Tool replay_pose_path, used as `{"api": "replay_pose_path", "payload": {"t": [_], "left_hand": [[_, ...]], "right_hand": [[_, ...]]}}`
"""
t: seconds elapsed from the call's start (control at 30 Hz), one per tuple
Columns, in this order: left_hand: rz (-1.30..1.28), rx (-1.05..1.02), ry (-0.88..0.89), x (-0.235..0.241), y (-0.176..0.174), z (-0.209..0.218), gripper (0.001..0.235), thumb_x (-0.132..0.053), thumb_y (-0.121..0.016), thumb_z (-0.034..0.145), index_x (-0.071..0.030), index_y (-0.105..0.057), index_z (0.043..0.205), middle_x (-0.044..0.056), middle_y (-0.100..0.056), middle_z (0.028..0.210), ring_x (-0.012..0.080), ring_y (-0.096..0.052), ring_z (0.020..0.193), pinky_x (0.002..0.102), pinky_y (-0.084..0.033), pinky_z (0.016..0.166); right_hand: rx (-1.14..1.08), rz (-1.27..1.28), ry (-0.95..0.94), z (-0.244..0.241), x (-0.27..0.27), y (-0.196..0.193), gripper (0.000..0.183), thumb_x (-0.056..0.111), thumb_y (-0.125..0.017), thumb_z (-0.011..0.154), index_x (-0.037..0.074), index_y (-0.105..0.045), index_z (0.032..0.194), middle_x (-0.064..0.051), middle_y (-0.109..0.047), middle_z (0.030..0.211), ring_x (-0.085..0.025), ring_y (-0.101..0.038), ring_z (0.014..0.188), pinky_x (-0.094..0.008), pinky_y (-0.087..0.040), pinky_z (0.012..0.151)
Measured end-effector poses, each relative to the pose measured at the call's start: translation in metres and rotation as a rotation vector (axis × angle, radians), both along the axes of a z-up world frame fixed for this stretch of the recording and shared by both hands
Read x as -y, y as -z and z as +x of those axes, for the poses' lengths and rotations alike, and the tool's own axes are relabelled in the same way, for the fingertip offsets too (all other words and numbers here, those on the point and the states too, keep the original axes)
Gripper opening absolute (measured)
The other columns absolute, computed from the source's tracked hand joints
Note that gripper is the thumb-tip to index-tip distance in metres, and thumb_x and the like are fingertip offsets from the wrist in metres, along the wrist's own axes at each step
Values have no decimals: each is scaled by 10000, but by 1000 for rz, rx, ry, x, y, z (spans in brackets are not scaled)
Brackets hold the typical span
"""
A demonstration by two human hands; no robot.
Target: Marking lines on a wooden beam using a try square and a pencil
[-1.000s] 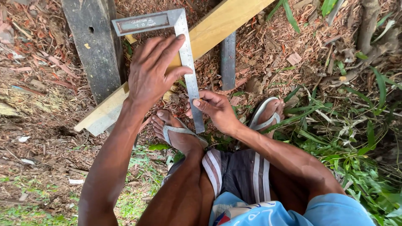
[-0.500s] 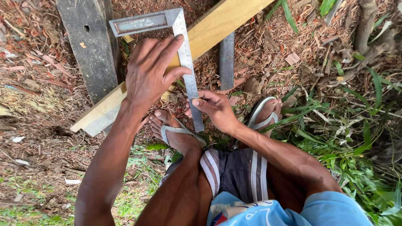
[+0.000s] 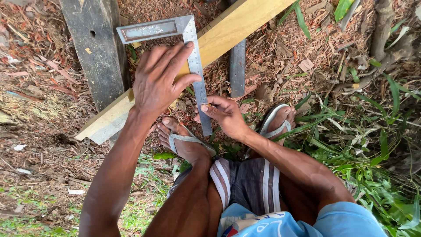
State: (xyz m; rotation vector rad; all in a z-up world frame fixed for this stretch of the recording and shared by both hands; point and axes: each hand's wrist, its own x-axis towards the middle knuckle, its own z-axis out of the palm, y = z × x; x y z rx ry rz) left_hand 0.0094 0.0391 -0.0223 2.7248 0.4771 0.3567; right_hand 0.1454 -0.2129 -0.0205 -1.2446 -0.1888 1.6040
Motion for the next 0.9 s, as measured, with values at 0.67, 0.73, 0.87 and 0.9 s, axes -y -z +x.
{"api": "replay_pose_path", "payload": {"t": [0.67, 0.73, 0.87, 0.9], "left_hand": [[28, -85, -8, 6, 5, -3, 947, -733, -1054, 1132, -102, -719, 1753, 78, -880, 1610, 247, -713, 1294, 439, -653, 1008], [53, -118, -19, 7, 6, -1, 921, -765, -955, 1182, -106, -694, 1769, 71, -861, 1639, 250, -717, 1318, 453, -659, 1048], [10, -156, -30, 9, 5, -1, 908, -743, -924, 1185, -111, -673, 1785, 76, -844, 1663, 254, -711, 1319, 484, -658, 1041], [-5, -158, -33, 9, 5, -1, 932, -727, -954, 1162, -116, -656, 1799, 76, -840, 1667, 257, -704, 1329, 490, -651, 1060]], "right_hand": [[12, 22, 1, 2, -1, -8, 211, 243, -771, 1240, 58, -827, 1325, -148, -943, 1162, -269, -952, 1031, -431, -802, 936], [31, 30, 7, 6, -2, -7, 168, 198, -783, 1233, 60, -827, 1318, -121, -909, 1178, -311, -968, 1062, -444, -815, 955], [396, 84, -94, 26, 16, -1, 198, 190, -738, 1297, 119, -827, 1459, -76, -883, 1209, -133, -784, 862, -253, -627, 687], [612, 221, -59, 37, 13, -5, 228, 152, -667, 1331, 71, -790, 1505, -149, -869, 1264, -184, -831, 864, -276, -722, 696]]}}
